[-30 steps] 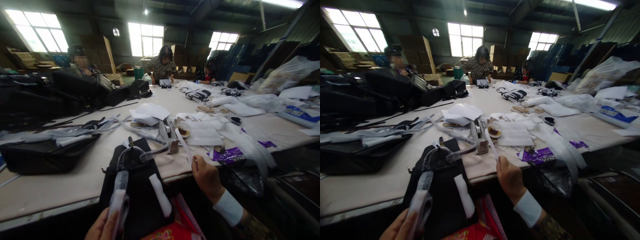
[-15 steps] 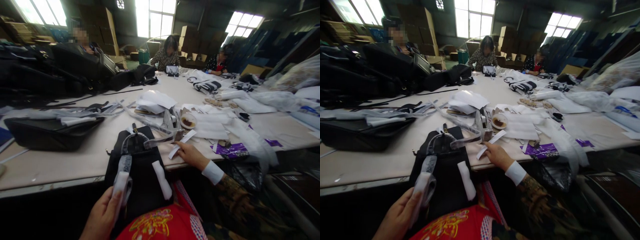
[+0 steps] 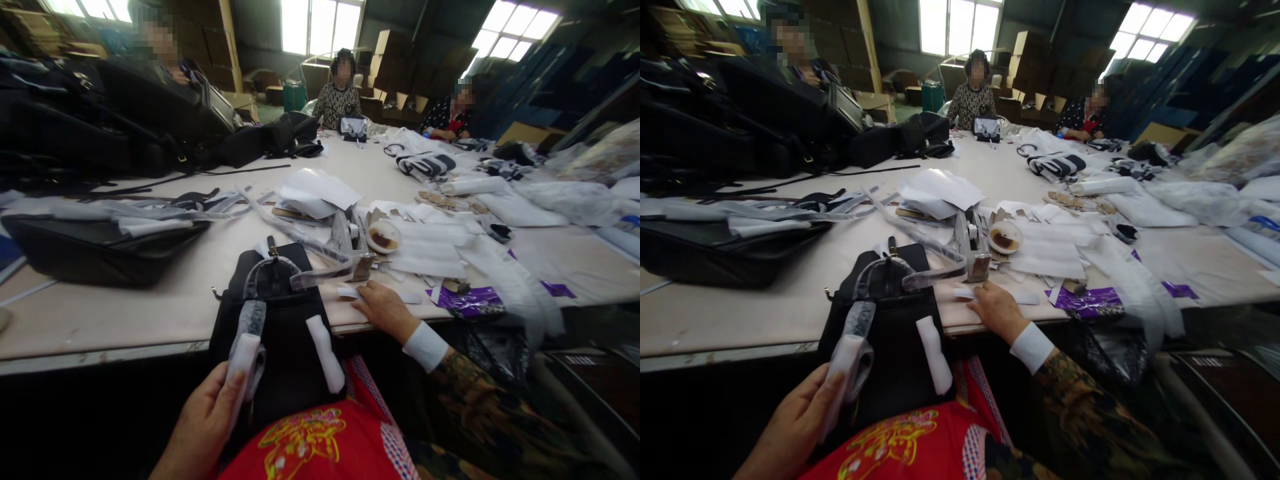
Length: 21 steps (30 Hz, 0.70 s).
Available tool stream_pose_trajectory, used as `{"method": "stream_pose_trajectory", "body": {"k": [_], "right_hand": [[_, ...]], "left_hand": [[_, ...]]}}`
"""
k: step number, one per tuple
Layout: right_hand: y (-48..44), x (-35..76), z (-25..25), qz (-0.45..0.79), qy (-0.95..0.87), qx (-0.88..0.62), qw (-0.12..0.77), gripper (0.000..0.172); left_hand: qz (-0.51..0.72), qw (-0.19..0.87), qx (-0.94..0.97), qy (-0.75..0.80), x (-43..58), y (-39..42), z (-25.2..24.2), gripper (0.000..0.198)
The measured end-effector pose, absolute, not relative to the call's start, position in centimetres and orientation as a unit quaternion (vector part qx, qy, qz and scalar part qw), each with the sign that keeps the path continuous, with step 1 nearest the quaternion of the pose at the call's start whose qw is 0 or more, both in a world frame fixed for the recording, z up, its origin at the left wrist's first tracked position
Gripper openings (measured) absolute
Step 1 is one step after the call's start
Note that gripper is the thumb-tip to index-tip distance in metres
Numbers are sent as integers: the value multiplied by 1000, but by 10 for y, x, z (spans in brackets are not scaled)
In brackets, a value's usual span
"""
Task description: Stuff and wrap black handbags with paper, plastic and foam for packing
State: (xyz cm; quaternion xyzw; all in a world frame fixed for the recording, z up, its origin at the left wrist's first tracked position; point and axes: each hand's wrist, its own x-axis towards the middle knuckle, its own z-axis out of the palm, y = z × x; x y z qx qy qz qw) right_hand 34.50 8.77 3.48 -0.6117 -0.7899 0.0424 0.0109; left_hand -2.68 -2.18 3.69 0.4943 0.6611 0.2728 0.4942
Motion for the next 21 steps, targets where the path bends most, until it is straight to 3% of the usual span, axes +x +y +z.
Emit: {"method": "stream_pose_trajectory", "body": {"k": [6,11,16,21], "right_hand": [[97,361,29,144,-795,-587,57,25],[96,353,32,96,-791,-603,41,22],[93,335,39,42,-759,-649,25,34],[93,328,49,47,-749,-660,28,31]], "left_hand": [[259,496,491,667,-26,-21,36,62],[259,492,497,666,-27,-21,35,59],[264,496,489,667,-24,-21,39,61],[264,503,487,664,-25,-22,39,61]]}}
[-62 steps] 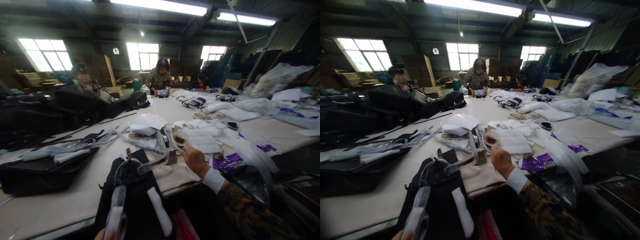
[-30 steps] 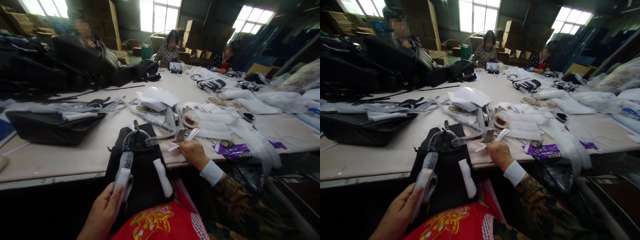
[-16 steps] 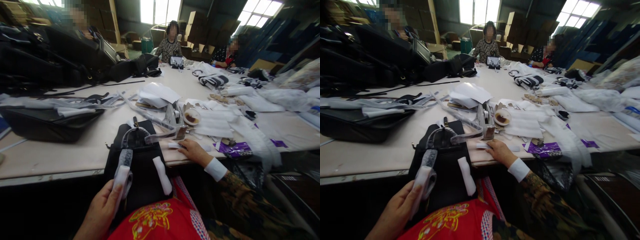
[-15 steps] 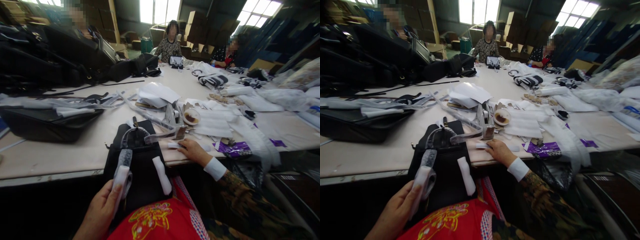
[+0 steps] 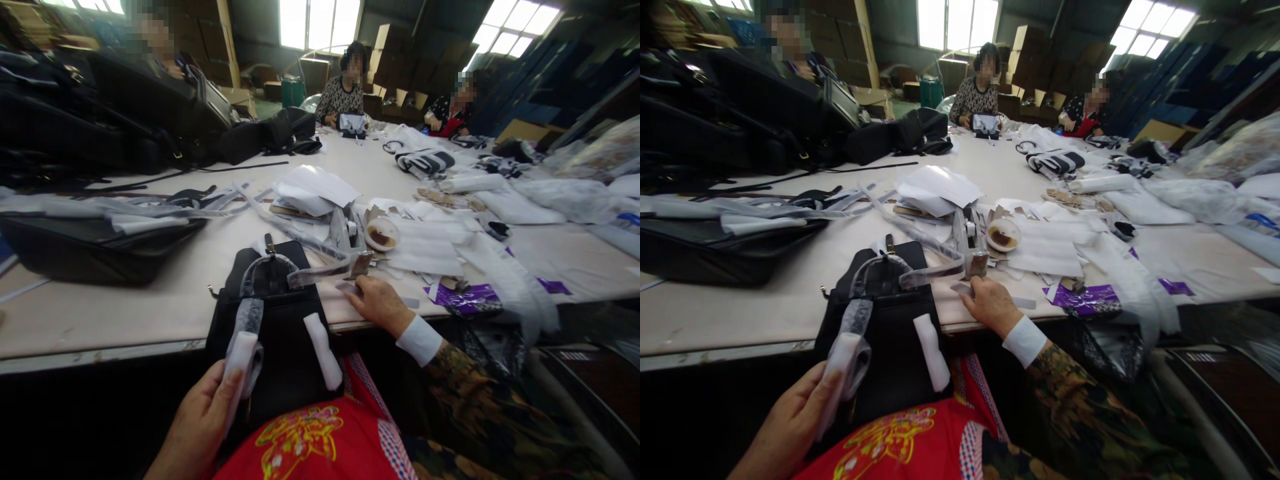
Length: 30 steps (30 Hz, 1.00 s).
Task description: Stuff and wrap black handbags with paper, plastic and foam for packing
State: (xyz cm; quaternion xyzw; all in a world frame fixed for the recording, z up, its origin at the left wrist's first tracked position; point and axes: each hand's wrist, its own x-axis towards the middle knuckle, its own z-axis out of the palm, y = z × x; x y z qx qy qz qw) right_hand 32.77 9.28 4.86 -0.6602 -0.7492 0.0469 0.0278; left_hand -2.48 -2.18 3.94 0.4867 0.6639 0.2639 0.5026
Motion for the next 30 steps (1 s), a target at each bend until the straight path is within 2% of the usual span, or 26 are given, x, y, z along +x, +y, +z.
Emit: {"method": "stream_pose_trajectory", "body": {"k": [3,8,10,16,20,25,30], "right_hand": [[94,327,54,79,-743,-664,19,34],[95,313,60,93,-711,-697,-24,60],[93,304,63,81,-702,-707,-31,66],[90,296,68,71,-712,-699,-20,53],[94,311,69,132,-717,-684,-15,52],[102,332,68,229,-714,-661,36,49],[105,340,63,248,-711,-656,48,40]], "left_hand": [[259,501,495,661,-26,-22,38,60],[268,497,493,662,-26,-22,37,59],[269,496,494,661,-26,-22,37,58],[269,503,493,657,-26,-23,40,56],[267,510,492,653,-26,-23,39,56],[279,512,484,652,-27,-23,33,56],[275,500,494,656,-30,-25,32,55]]}}
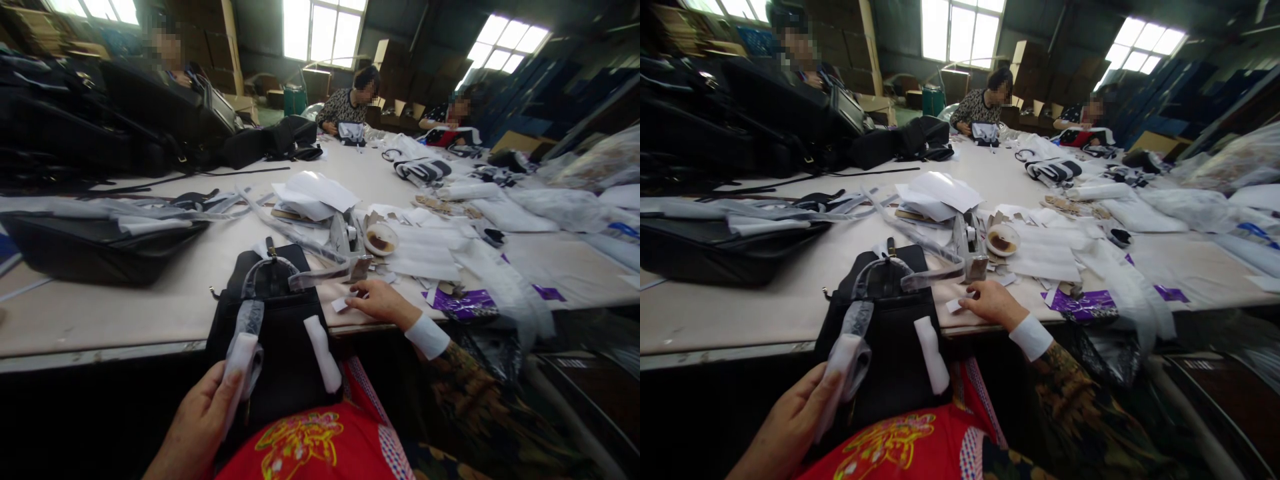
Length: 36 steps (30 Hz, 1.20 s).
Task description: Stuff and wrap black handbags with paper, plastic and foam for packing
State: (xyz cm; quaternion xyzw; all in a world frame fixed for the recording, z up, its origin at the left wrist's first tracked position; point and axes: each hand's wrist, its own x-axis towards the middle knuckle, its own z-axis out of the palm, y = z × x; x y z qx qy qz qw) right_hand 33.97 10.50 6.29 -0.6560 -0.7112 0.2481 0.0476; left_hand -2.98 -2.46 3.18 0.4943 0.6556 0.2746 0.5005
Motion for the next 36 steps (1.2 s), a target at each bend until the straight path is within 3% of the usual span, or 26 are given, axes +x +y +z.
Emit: {"method": "stream_pose_trajectory", "body": {"k": [7,11,14,23,36], "right_hand": [[91,305,63,111,-736,-668,-13,61],[87,289,64,68,-723,-686,-34,50],[93,294,66,93,-736,-669,-42,43],[112,328,73,258,-723,-641,15,51],[112,345,71,392,-652,-639,115,36]], "left_hand": [[274,495,494,661,-26,-23,37,57],[275,497,490,661,-25,-23,38,59],[278,503,483,660,-24,-22,40,60],[294,502,472,663,-19,-21,46,60],[295,499,479,659,-22,-22,41,56]]}}
